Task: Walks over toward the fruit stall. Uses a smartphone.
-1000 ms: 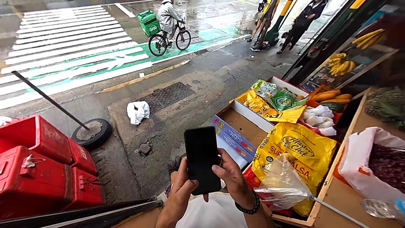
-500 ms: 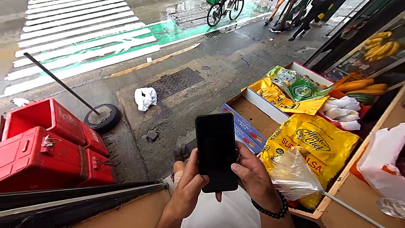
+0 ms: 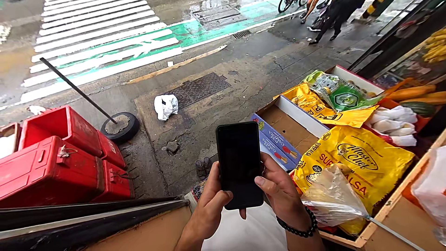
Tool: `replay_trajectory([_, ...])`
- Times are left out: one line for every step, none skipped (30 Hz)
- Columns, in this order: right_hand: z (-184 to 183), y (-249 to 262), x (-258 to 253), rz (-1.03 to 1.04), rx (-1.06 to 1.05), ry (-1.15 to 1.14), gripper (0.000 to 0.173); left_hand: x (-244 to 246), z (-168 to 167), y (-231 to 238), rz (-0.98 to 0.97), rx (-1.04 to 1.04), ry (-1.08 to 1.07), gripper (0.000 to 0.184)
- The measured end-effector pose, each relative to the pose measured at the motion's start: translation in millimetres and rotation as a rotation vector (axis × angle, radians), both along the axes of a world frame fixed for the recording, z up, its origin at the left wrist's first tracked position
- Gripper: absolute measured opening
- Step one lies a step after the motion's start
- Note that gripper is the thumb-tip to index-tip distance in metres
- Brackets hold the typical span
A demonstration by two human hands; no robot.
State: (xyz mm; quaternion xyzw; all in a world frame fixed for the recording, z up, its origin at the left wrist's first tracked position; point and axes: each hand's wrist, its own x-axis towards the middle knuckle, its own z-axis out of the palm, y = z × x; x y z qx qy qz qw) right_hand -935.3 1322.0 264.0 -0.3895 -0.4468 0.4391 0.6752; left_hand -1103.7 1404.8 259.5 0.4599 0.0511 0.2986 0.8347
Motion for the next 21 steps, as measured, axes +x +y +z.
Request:
replay_trajectory([0.3, 0.7, 0.1, -0.003, -0.004, -0.003, 0.052, 0.0, 0.1, 0.4, 0.0, 0.002, -0.002, 0.052])
replay_trajectory([0.8, 1.5, 0.2, -0.004, -0.007, -0.005, 0.052, 0.0, 0.1, 1.0, 0.0, 0.002, -0.006, 0.052])
replay_trajectory([1.0, 2.3, 0.2, -0.007, -0.009, -0.007, 0.052, 0.2, 0.0, 1.8, 0.0, 0.002, -0.009, 0.052])
replay_trajectory([1.0, 2.8, 0.4, -0.008, -0.01, -0.011, 0.052, 0.6, -0.2, 2.5, -0.001, 0.002, -0.008, 0.052])
replay_trajectory([1.1, 2.8, 0.7, -0.007, -0.01, -0.018, 0.052, 0.8, -0.3, 3.0, -0.004, -0.001, -0.007, 0.052])
replay_trajectory([1.3, 2.6, 1.1, -0.002, -0.012, -0.021, 0.053, 1.0, -0.3, 3.2, -0.004, -0.006, -0.004, 0.051])
replay_trajectory([1.7, 2.6, 1.3, 0.003, -0.014, -0.014, 0.052, 1.1, -0.3, 3.3, -0.002, -0.012, -0.003, 0.05])
replay_trajectory([2.4, 2.8, 1.4, 0.01, -0.017, 0.0, 0.051, 1.1, -0.4, 3.1, 0.001, -0.016, -0.003, 0.051])
replay_trajectory([2.9, 3.0, 1.4, 0.017, -0.02, 0.008, 0.051, 1.0, -0.4, 3.0, 0.002, -0.018, -0.004, 0.051])
replay_trajectory([3.4, 3.6, 1.7, 0.025, -0.021, 0.004, 0.052, 0.8, -0.6, 3.5, 0.003, -0.018, -0.005, 0.051])
replay_trajectory([3.6, 4.5, 1.6, 0.029, -0.022, 0.005, 0.052, 0.9, -1.1, 4.1, 0.005, -0.017, -0.005, 0.051])
replay_trajectory([3.6, 5.0, 0.9, 0.03, -0.022, 0.011, 0.052, 0.6, -1.5, 4.6, 0.005, -0.015, -0.008, 0.052])
replay_trajectory([3.6, 5.1, 0.4, 0.03, -0.021, 0.015, 0.053, 0.3, -1.6, 4.8, 0.005, -0.015, -0.009, 0.052])
replay_trajectory([3.6, 4.7, -0.1, 0.028, -0.02, 0.014, 0.053, 0.2, -1.5, 4.6, 0.005, -0.013, -0.007, 0.053])
replay_trajectory([3.3, 3.9, -0.2, 0.023, -0.02, 0.006, 0.053, 0.2, -1.2, 4.1, 0.007, -0.013, -0.006, 0.053])
replay_trajectory([2.8, 3.3, -0.3, 0.019, -0.02, 0.0, 0.053, 0.1, -0.7, 3.3, 0.007, -0.017, -0.004, 0.053])
replay_trajectory([2.4, 2.7, -0.3, 0.018, -0.019, -0.006, 0.053, -0.3, -0.5, 2.8, 0.004, -0.02, 0.0, 0.053])
replay_trajectory([2.2, 2.5, -0.5, 0.015, -0.017, -0.01, 0.053, -0.6, -0.2, 2.5, 0.003, -0.023, 0.003, 0.052])
replay_trajectory([2.2, 2.3, -0.4, 0.013, -0.018, -0.018, 0.053, -0.8, 0.0, 2.6, 0.001, -0.024, 0.003, 0.052])
replay_trajectory([2.2, 2.1, -0.1, 0.013, -0.019, -0.025, 0.054, -1.0, 0.1, 2.8, -0.002, -0.025, 0.003, 0.052])
replay_trajectory([2.3, 1.8, 0.0, 0.013, -0.018, -0.025, 0.053, -1.0, -0.1, 2.7, -0.005, -0.027, 0.0, 0.052])
